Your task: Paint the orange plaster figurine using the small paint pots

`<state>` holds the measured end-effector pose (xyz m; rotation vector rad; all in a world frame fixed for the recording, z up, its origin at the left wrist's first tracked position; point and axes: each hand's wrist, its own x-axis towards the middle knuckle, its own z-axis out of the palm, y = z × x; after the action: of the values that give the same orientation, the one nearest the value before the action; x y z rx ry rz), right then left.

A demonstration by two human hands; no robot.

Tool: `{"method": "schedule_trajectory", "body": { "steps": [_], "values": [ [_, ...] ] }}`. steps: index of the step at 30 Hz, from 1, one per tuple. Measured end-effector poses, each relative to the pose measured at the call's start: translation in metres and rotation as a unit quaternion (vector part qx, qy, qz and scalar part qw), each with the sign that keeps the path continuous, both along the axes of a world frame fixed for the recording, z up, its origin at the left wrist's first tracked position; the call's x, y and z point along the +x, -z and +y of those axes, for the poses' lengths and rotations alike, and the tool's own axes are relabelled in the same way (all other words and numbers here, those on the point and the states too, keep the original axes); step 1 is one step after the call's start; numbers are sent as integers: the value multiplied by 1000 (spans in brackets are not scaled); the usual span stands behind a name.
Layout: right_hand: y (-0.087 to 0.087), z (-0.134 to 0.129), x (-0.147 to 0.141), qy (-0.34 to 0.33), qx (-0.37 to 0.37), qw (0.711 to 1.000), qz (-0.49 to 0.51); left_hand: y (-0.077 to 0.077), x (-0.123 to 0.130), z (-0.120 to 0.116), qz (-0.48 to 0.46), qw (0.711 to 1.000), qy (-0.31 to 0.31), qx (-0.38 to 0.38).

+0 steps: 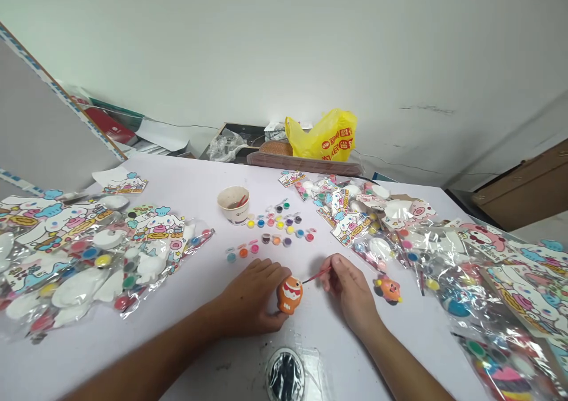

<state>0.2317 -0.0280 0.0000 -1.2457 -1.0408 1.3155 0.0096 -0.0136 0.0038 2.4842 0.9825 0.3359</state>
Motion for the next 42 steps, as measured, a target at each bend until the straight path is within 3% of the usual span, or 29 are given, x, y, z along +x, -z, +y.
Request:
{"method": "schedule_trajectory", "body": {
  "steps": [17,42],
  "values": [
    [6,-3,0,-38,39,995,-88,0,-2,3,-8,1000,3,-24],
    [11,-5,0,-57,51,989,-123,-4,-2,3,5,999,9,-33]
  ]
}}
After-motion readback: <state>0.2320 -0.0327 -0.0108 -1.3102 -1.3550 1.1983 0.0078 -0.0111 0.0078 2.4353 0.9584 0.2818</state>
